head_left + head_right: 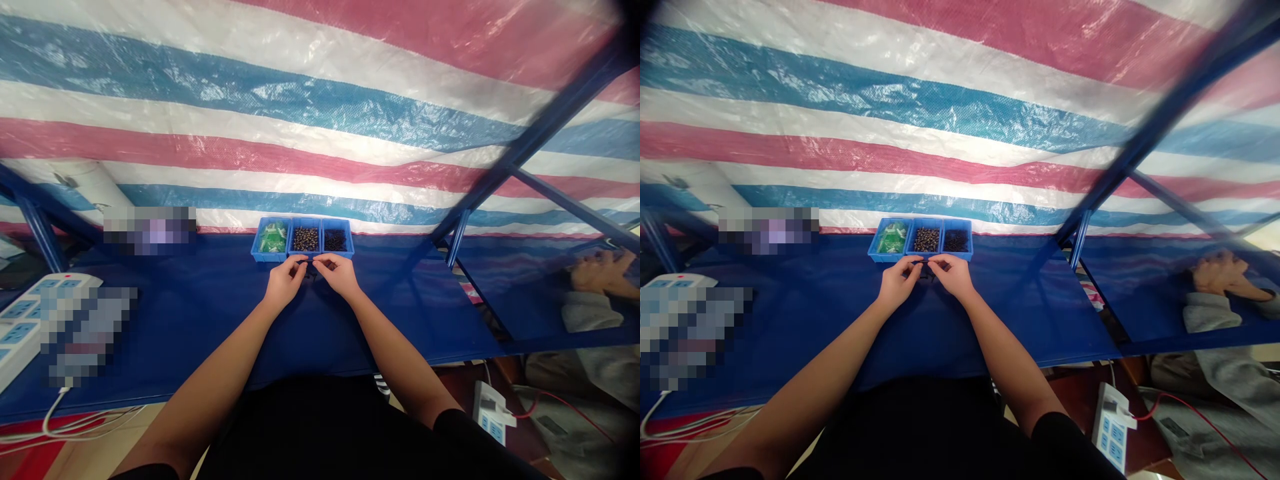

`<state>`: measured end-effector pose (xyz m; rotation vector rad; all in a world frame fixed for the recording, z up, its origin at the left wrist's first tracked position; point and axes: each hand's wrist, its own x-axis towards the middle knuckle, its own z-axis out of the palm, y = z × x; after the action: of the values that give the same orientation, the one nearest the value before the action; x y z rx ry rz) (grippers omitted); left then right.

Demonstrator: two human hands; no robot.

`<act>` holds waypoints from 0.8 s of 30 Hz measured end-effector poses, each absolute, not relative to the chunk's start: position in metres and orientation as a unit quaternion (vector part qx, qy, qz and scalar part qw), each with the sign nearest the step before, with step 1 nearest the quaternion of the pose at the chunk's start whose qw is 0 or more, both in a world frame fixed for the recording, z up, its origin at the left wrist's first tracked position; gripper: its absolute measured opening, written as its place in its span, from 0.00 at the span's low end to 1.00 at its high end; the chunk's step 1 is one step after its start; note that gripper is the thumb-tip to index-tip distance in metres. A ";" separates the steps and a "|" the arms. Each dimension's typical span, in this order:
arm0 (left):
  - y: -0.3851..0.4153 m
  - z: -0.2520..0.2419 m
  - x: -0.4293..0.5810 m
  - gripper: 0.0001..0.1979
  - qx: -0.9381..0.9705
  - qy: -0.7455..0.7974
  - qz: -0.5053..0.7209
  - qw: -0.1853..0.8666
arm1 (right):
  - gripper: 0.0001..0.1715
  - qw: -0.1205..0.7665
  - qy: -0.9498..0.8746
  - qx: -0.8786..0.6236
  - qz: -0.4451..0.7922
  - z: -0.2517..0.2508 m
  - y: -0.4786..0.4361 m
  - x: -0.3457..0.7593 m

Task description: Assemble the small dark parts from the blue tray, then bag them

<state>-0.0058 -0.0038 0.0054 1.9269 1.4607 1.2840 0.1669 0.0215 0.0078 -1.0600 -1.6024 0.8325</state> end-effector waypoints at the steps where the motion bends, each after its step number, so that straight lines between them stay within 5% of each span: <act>1: -0.004 0.005 -0.006 0.15 0.689 0.524 0.459 0.199 | 0.12 0.500 -0.662 -0.440 0.344 0.008 0.022 0.167; 16: -0.005 0.007 -0.006 0.17 0.681 0.540 0.445 0.217 | 0.13 0.499 -0.655 -0.443 0.355 0.009 0.022 0.168; 24: -0.005 0.009 -0.006 0.18 0.682 0.540 0.448 0.207 | 0.22 0.580 -0.548 -0.505 0.329 0.020 0.032 0.185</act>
<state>-0.0060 -0.0052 0.0094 1.9001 1.5031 1.2463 0.1855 0.0320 0.0198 -1.1814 -1.2811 0.7686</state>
